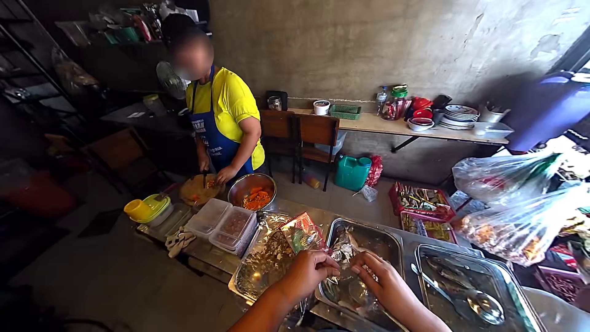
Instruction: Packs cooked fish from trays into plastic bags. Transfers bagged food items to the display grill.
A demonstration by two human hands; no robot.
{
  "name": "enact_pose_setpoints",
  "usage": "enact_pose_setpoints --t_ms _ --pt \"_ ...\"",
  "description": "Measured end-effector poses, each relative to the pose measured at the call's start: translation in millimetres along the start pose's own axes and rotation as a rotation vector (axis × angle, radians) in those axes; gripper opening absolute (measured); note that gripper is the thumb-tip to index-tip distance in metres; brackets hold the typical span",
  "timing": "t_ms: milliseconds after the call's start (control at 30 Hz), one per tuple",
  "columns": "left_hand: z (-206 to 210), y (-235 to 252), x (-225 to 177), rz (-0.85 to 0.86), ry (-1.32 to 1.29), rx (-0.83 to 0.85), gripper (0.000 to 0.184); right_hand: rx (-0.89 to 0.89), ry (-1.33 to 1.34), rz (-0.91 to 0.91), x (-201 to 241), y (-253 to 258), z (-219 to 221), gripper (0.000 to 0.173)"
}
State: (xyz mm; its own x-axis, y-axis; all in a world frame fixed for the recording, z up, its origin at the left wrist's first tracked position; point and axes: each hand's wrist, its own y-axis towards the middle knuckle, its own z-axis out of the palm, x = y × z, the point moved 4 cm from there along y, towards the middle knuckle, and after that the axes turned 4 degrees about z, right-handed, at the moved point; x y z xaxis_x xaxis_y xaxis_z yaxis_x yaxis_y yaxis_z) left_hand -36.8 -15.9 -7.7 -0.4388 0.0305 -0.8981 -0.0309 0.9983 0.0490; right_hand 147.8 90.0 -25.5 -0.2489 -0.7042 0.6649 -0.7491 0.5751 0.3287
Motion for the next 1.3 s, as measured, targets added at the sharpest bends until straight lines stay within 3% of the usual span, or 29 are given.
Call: enact_pose_setpoints --t_ms 133,267,467,600,667,900,1067,1233,1300 --pt "-1.7 0.0 -0.4 0.044 -0.009 -0.001 0.02 0.015 0.06 0.148 2.9 -0.8 3.4 0.03" --pt "-0.5 0.8 0.8 0.058 -0.007 -0.005 0.025 -0.09 -0.062 0.141 5.7 -0.6 3.6 0.033" --pt "2.3 2.0 7.3 -0.034 -0.014 -0.07 0.071 -0.099 -0.12 0.156 5.9 -2.9 3.7 0.038" --pt "6.7 4.6 8.3 -0.073 -0.093 0.008 0.031 -0.115 -0.121 0.142 5.9 -4.9 5.9 0.038" --pt "7.8 4.6 8.4 -0.099 -0.103 0.03 0.022 -0.141 -0.143 0.122 6.2 -5.8 5.7 0.039" --pt "7.4 5.9 7.8 -0.104 -0.029 0.057 0.025 -0.223 -0.202 0.058 7.3 -8.2 5.6 0.039" --pt "14.5 6.4 9.0 -0.011 0.105 0.055 0.035 -0.062 -0.064 0.145 5.6 -6.7 4.2 0.043" --pt "23.5 3.0 9.1 0.081 0.137 -0.069 0.052 -0.147 -0.035 0.112 5.8 -7.9 9.0 0.033" --pt "22.7 2.7 10.1 0.134 0.082 -0.131 0.044 -0.157 -0.039 0.15 4.9 -8.5 8.4 0.034"
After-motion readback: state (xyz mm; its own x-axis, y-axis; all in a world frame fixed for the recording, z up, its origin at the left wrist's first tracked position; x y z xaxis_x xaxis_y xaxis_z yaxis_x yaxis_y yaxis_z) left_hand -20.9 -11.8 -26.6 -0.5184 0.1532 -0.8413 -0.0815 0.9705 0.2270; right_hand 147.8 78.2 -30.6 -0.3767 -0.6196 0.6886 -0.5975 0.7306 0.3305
